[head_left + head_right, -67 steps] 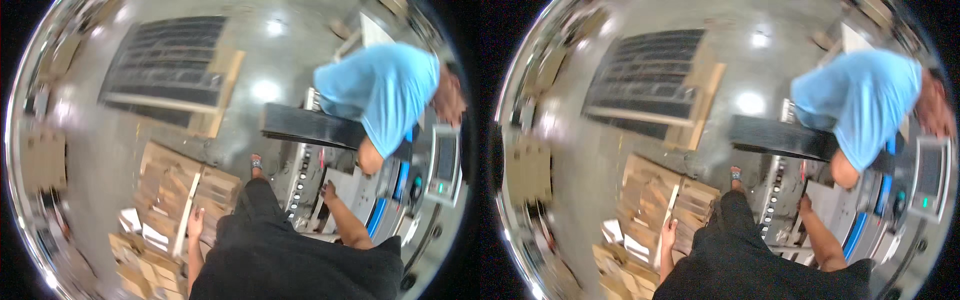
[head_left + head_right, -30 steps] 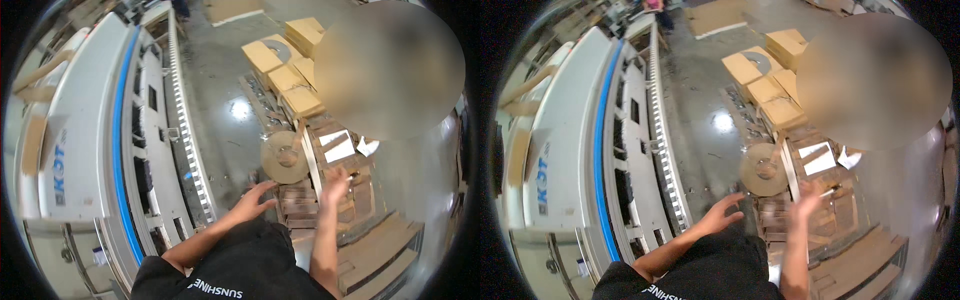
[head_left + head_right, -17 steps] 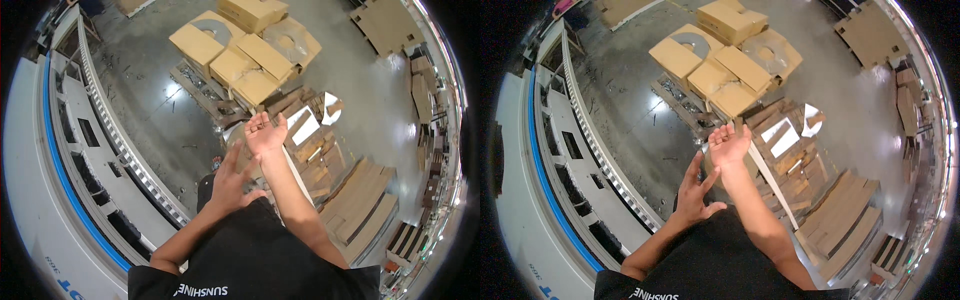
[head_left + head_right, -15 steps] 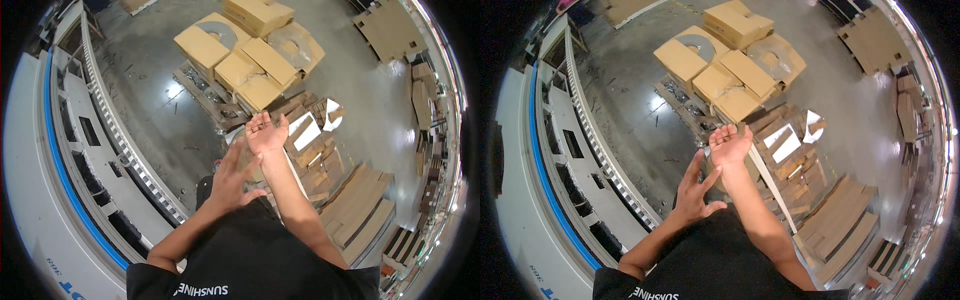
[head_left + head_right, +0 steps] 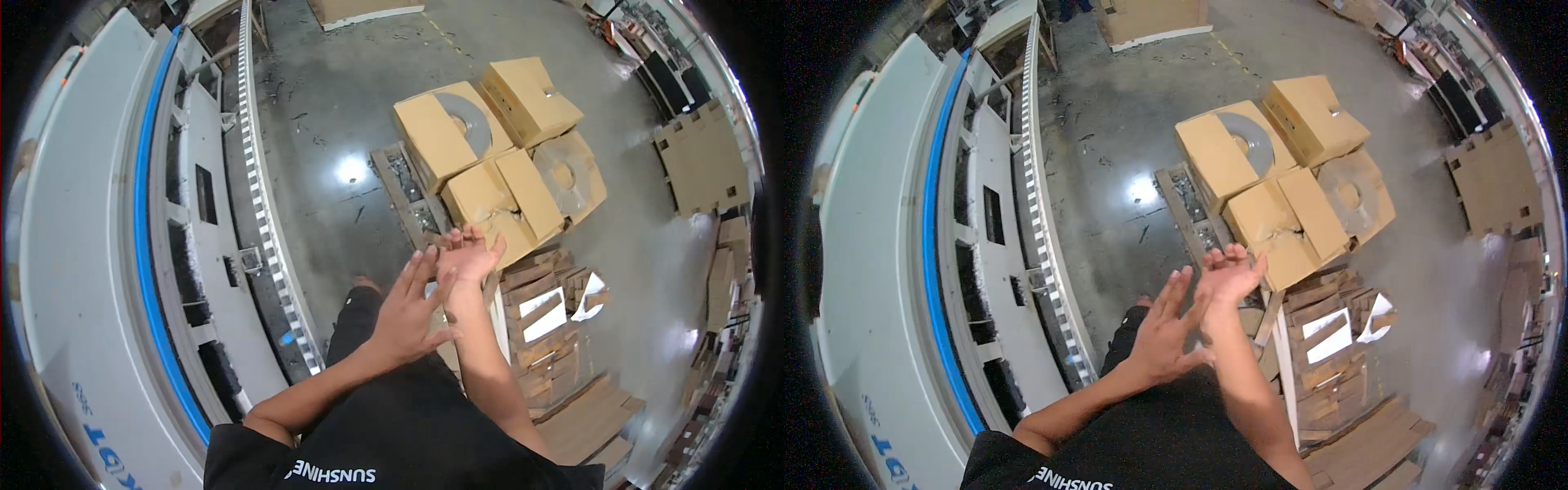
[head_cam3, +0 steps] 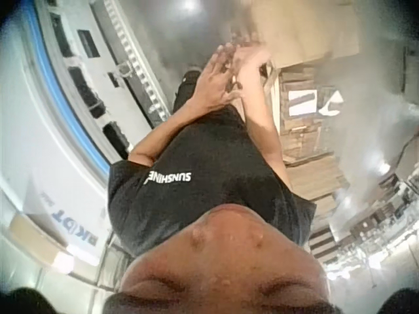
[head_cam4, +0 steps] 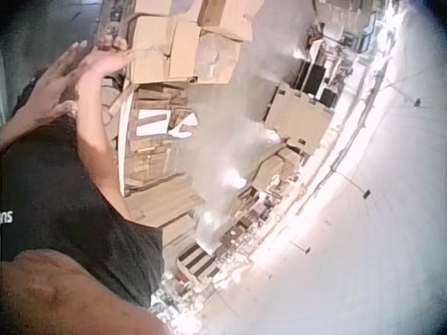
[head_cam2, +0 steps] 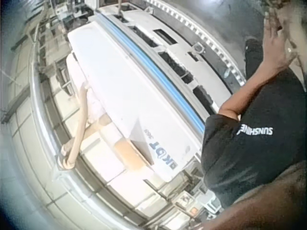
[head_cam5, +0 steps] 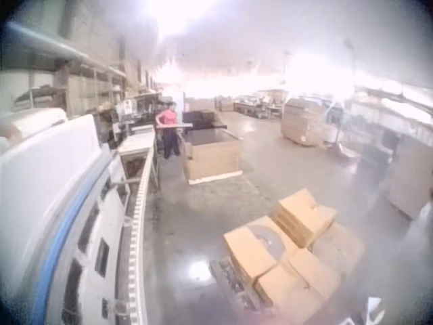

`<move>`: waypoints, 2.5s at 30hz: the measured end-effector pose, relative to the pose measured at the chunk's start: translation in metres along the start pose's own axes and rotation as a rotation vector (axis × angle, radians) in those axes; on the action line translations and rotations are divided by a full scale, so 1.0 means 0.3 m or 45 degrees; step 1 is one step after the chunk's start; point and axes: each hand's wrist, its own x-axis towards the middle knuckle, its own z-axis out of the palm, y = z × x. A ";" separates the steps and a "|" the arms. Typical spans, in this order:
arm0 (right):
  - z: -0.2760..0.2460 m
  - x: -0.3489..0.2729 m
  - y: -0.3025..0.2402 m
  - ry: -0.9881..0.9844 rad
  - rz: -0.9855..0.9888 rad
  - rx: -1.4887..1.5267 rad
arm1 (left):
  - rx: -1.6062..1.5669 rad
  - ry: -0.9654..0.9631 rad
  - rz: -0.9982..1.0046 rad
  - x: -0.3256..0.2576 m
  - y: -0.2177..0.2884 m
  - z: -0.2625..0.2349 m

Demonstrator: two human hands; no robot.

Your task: The person scrapes the edges of wooden boards with a handheld tool, moves the boards onto a stack, and feeds wooden panels and edge strips into an edge banding machine while working with a coworker to process the banded boards on a table.

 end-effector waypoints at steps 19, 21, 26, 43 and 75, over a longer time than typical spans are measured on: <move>1.252 0.420 0.719 -0.314 -0.519 -0.460 | -0.407 0.333 -0.275 0.695 -0.888 -0.617; 1.330 0.494 0.719 -0.232 -0.442 -0.397 | -0.335 0.290 -0.255 0.780 -0.918 -0.651; 1.466 0.716 0.762 -0.174 -0.073 -0.222 | 0.074 0.132 -0.170 0.968 -1.040 -0.746; 2.124 1.179 1.237 0.000 0.880 -0.407 | 0.359 -0.046 -0.285 1.430 -1.779 -1.058; 3.707 2.031 2.096 -0.501 0.273 -0.202 | -1.988 0.390 -0.661 2.820 -3.205 -1.688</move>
